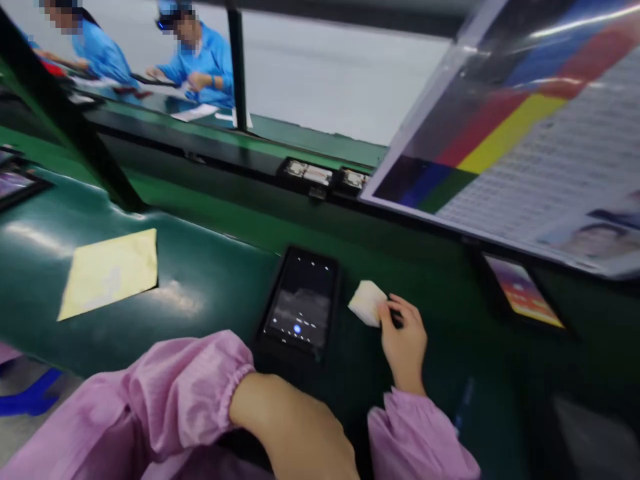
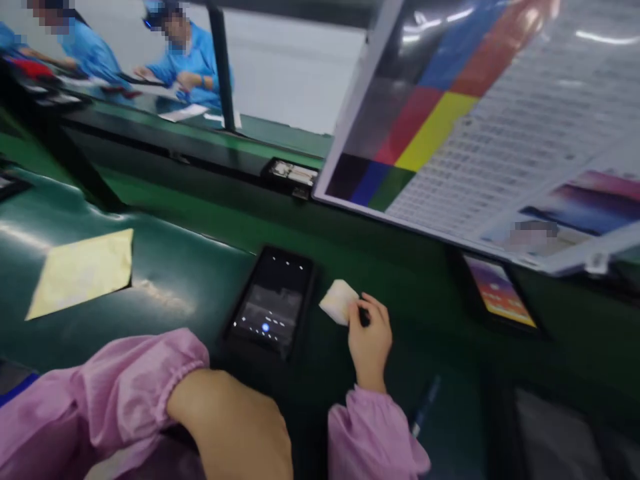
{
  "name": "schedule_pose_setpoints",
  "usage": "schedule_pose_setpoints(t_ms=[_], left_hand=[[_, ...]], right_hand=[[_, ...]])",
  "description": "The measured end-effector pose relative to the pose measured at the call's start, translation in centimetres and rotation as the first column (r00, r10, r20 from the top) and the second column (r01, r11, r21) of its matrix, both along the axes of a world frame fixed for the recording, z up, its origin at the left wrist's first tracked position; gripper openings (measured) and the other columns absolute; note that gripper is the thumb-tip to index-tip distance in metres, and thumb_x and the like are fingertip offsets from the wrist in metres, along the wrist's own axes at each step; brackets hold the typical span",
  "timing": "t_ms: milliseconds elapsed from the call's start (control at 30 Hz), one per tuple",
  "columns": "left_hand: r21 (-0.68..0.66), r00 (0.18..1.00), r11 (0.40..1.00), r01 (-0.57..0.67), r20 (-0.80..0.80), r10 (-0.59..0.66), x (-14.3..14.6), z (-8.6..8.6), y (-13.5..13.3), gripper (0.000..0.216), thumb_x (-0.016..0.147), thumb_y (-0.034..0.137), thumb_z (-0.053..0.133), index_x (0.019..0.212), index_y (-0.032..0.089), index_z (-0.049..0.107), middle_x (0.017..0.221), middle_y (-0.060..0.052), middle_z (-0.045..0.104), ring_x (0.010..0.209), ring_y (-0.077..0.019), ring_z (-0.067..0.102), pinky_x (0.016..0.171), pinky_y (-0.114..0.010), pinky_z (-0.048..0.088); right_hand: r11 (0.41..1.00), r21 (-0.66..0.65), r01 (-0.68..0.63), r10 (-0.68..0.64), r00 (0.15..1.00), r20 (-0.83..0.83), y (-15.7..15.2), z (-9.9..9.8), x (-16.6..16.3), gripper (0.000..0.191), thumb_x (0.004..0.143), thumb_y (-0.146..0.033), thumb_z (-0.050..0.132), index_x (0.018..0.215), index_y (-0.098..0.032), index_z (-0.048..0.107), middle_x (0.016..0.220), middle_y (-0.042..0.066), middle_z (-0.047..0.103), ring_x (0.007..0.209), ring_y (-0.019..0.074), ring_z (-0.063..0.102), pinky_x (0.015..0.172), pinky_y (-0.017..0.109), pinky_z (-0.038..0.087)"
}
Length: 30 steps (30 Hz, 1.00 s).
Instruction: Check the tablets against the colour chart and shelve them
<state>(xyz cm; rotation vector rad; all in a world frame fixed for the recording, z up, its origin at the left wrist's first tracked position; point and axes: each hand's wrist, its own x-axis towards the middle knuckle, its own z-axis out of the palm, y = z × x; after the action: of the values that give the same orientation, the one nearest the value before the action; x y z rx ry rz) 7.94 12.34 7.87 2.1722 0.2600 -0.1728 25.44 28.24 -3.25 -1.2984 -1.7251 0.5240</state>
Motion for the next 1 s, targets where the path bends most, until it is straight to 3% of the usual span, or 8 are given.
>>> schedule_pose_setpoints(t_ms=[33,133,367,500,667,767,867,1000], left_hand=[[0.027,1.000,0.999,0.020,-0.024,-0.020,-0.1,0.5,0.0,0.013,0.088,0.034,0.070,0.086,0.021,0.068,0.085,-0.005,0.077,0.075,-0.0237,0.073,0.054,-0.033,0.053],[0.096,1.000,0.995,-0.024,-0.003,0.025,-0.6,1.2,-0.6,0.032,0.090,0.028,0.070,0.119,0.016,0.075,0.096,-0.006,0.080,0.082,-0.0247,0.073,0.058,-0.036,0.048],[0.068,0.995,0.993,-0.095,-0.031,0.097,-1.2,0.3,-2.3,0.001,0.088,0.019,0.074,0.088,0.019,0.074,0.083,0.001,0.076,0.071,-0.0183,0.069,0.056,-0.034,0.041],[0.047,0.986,0.994,-0.096,-0.132,0.101,-1.5,0.5,-2.2,0.009,0.089,0.015,0.072,0.080,0.018,0.069,0.079,0.001,0.074,0.069,-0.0182,0.069,0.055,-0.033,0.039],[-0.022,0.964,0.992,-0.122,-0.242,0.113,-1.8,0.7,-1.8,0.006,0.089,0.013,0.072,0.085,0.018,0.072,0.072,0.001,0.071,0.062,-0.0163,0.065,0.049,-0.032,0.031],[-0.084,0.949,0.984,-0.158,-0.287,0.128,-2.0,0.7,-1.8,0.013,0.085,0.011,0.074,0.076,0.017,0.066,0.059,0.003,0.062,0.054,-0.0141,0.060,0.045,-0.031,0.026],[-0.159,0.934,0.967,-0.197,-0.331,0.136,-2.1,0.6,-1.8,0.021,0.080,0.006,0.075,0.071,0.017,0.059,0.049,0.007,0.055,0.050,-0.0131,0.057,0.044,-0.030,0.027],[-0.221,0.925,0.953,-0.206,-0.363,0.116,-2.1,0.6,-1.5,0.022,0.080,0.015,0.083,0.076,0.018,0.062,0.050,0.008,0.059,0.055,-0.0150,0.064,0.047,-0.030,0.031]], right_hand=[[1.000,0.000,-0.007,0.007,1.000,0.004,-0.3,0.0,0.0,0.042,0.084,-0.062,0.061,0.083,-0.021,0.070,0.119,0.018,0.072,0.106,0.0339,0.069,0.091,0.055,0.057],[1.000,-0.002,-0.025,0.025,1.000,0.016,-1.0,-0.4,0.2,0.037,0.089,-0.056,0.060,0.086,-0.021,0.070,0.120,0.017,0.071,0.110,0.0313,0.069,0.093,0.051,0.056],[0.999,-0.020,-0.039,0.039,0.999,0.016,-1.6,-1.1,0.2,0.027,0.096,-0.047,0.062,0.089,-0.022,0.068,0.122,0.011,0.069,0.113,0.0279,0.067,0.093,0.045,0.055],[0.998,-0.009,-0.066,0.066,0.998,0.006,-1.6,-1.3,0.2,0.017,0.097,-0.039,0.065,0.090,-0.023,0.067,0.122,0.009,0.068,0.114,0.0271,0.066,0.092,0.044,0.054],[0.997,-0.003,-0.076,0.076,0.997,0.015,-1.5,-1.7,0.3,0.011,0.099,-0.033,0.066,0.092,-0.024,0.066,0.123,0.007,0.068,0.113,0.0260,0.066,0.093,0.044,0.054],[0.996,0.011,-0.094,0.093,0.996,0.014,-1.5,-1.9,0.3,0.012,0.100,-0.034,0.065,0.092,-0.024,0.066,0.123,0.007,0.067,0.113,0.0257,0.066,0.093,0.045,0.054],[0.995,0.020,-0.093,0.093,0.996,0.007,-1.5,-2.0,0.3,0.011,0.100,-0.031,0.066,0.092,-0.024,0.066,0.123,0.006,0.067,0.113,0.0254,0.066,0.093,0.045,0.054],[0.995,0.019,-0.093,0.093,0.996,0.017,-1.4,-2.2,0.3,0.008,0.100,-0.029,0.067,0.093,-0.024,0.066,0.123,0.005,0.067,0.113,0.0246,0.066,0.094,0.045,0.054]])
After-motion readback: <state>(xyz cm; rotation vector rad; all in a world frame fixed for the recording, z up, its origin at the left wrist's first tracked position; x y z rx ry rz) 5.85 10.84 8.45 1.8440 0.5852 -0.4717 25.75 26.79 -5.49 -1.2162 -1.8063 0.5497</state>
